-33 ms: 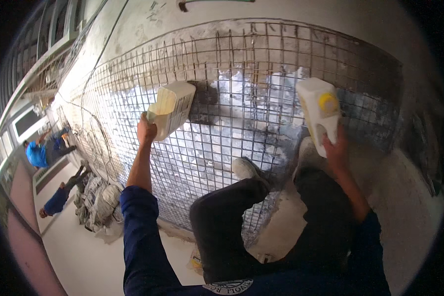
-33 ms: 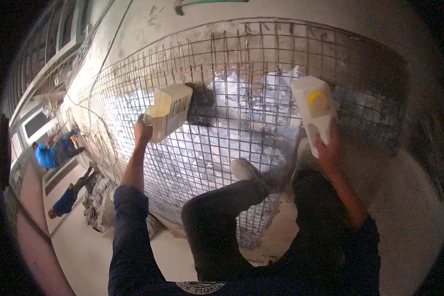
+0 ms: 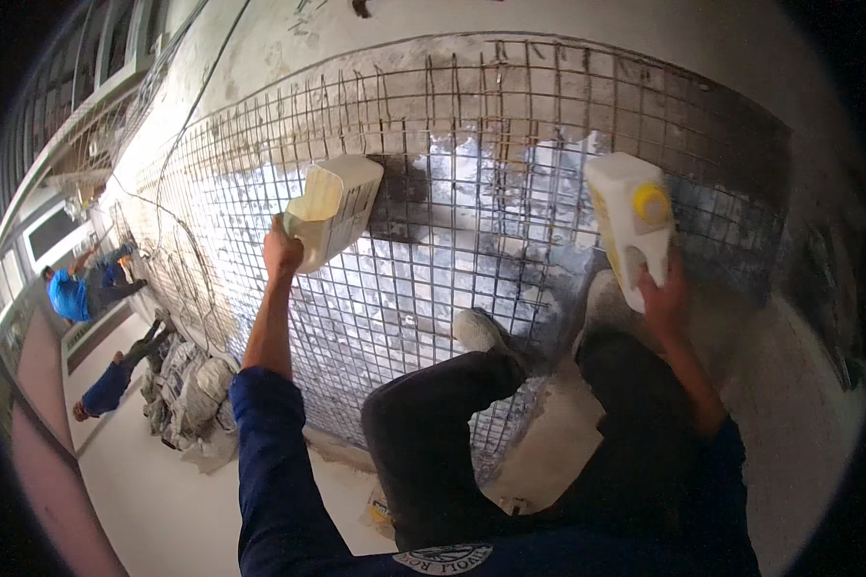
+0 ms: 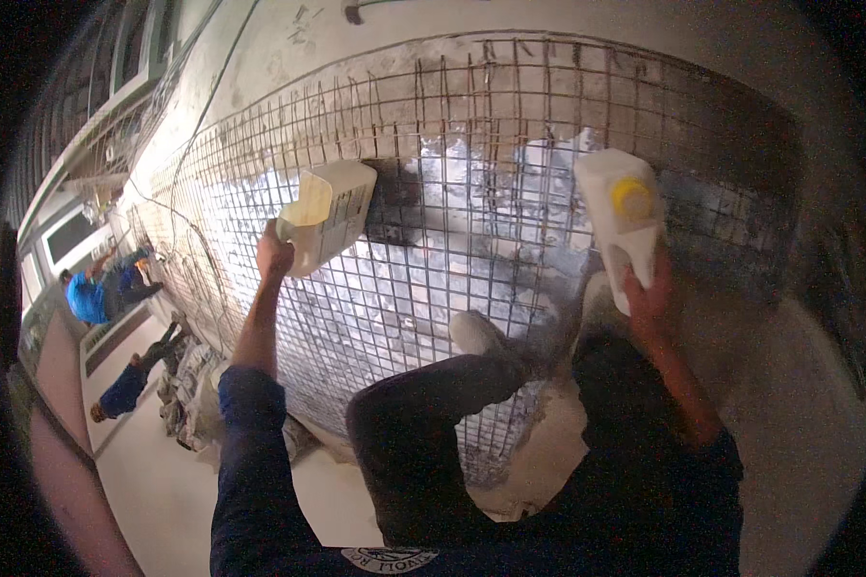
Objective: The person hammers nails to secure a wire mesh to a wall, then pours a liquid from a container onto the mesh. Other workers are visible in the background.
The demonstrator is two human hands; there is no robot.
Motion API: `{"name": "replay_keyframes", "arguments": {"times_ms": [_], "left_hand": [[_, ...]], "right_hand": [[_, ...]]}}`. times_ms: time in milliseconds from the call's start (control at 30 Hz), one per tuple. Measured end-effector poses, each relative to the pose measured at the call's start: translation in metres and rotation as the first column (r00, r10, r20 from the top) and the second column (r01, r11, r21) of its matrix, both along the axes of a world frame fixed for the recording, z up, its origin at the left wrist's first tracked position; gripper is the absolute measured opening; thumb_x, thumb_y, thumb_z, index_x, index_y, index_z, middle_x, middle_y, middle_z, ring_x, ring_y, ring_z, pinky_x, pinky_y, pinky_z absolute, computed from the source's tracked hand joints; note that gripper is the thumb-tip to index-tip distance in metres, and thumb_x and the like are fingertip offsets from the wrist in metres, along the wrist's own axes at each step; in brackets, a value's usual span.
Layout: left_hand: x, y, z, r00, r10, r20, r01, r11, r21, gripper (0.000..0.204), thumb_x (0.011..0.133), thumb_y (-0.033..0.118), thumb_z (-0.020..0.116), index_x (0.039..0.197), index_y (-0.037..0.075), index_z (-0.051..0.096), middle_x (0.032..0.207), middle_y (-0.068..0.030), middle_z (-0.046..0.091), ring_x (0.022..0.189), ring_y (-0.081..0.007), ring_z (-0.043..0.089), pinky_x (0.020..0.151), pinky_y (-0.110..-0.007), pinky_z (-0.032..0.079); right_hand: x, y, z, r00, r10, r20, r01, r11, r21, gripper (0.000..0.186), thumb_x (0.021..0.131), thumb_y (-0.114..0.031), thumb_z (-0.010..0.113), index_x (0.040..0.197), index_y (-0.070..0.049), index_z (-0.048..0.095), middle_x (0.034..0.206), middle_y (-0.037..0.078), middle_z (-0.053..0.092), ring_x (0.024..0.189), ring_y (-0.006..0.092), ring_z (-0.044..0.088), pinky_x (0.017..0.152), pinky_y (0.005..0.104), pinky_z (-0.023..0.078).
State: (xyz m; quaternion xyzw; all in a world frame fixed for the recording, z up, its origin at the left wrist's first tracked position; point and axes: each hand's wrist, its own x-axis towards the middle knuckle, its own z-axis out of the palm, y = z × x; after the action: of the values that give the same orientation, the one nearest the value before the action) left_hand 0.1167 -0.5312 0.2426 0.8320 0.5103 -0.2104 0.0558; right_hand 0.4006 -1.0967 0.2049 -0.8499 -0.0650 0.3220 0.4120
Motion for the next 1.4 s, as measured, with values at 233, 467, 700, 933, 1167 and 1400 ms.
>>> {"name": "replay_keyframes", "arguments": {"times_ms": [233,467,700,933,1167,1400], "left_hand": [[-0.010,-0.012,0.011,0.899,-0.341,0.276,0.335,0.940,0.068,0.053,0.073,-0.008,0.052,0.123,0.009,0.059,0.109,-0.0192,0.066,0.097,-0.0387,0.064,0.082,-0.044,0.051],[-0.009,-0.006,0.013,0.826,-0.493,0.272,0.449,0.868,0.211,0.053,0.075,-0.006,0.056,0.126,0.009,0.057,0.112,-0.0180,0.066,0.106,-0.0363,0.062,0.090,-0.041,0.049],[0.021,-0.034,0.014,0.866,-0.419,0.274,0.462,0.879,-0.116,0.021,0.075,0.000,0.052,0.091,0.000,0.065,0.091,-0.0227,0.067,0.090,-0.0406,0.064,0.080,-0.043,0.051],[0.049,0.018,-0.150,0.603,-0.761,-0.239,0.612,0.634,-0.474,0.028,0.074,0.022,0.062,0.091,0.003,0.075,0.095,-0.0173,0.071,0.089,-0.0330,0.069,0.073,-0.044,0.052],[0.051,0.035,-0.166,0.711,-0.556,-0.430,0.357,0.812,-0.461,0.034,0.079,0.030,0.065,0.107,0.012,0.070,0.107,-0.0100,0.070,0.099,-0.0263,0.065,0.082,-0.040,0.049],[0.032,0.039,-0.160,0.743,-0.431,-0.513,0.271,0.893,-0.358,0.041,0.081,0.037,0.067,0.118,0.019,0.068,0.116,-0.0049,0.068,0.107,-0.0222,0.063,0.088,-0.038,0.047]], "right_hand": [[0.006,0.000,-0.014,0.992,-0.129,0.001,0.129,0.991,-0.042,0.051,0.087,-0.006,0.064,0.134,-0.001,0.047,0.117,0.015,0.061,0.105,0.0257,0.061,0.088,0.0384,0.050],[0.015,0.004,-0.012,0.996,-0.072,0.054,0.076,0.994,-0.073,0.050,0.085,-0.009,0.063,0.132,0.000,0.048,0.105,0.014,0.061,0.076,0.0168,0.058,0.059,0.0304,0.047],[0.024,-0.022,-0.027,1.000,-0.009,0.013,0.010,0.995,-0.097,0.053,0.085,-0.005,0.065,0.135,0.000,0.047,0.120,0.016,0.059,0.109,0.0266,0.058,0.094,0.0392,0.046],[0.025,-0.009,-0.058,0.950,0.000,0.314,-0.037,0.993,0.114,0.052,0.083,-0.003,0.064,0.132,0.002,0.048,0.118,0.016,0.060,0.101,0.0241,0.060,0.085,0.0346,0.049],[0.021,-0.004,-0.019,0.984,0.052,0.168,-0.026,0.988,-0.155,0.059,0.088,-0.006,0.063,0.142,0.001,0.041,0.128,0.022,0.057,0.114,0.0304,0.059,0.098,0.0409,0.046],[0.021,-0.014,-0.038,0.959,0.073,0.275,-0.048,0.994,-0.095,0.060,0.087,-0.007,0.065,0.142,0.001,0.042,0.132,0.022,0.056,0.115,0.0307,0.059,0.096,0.0415,0.047]]}}
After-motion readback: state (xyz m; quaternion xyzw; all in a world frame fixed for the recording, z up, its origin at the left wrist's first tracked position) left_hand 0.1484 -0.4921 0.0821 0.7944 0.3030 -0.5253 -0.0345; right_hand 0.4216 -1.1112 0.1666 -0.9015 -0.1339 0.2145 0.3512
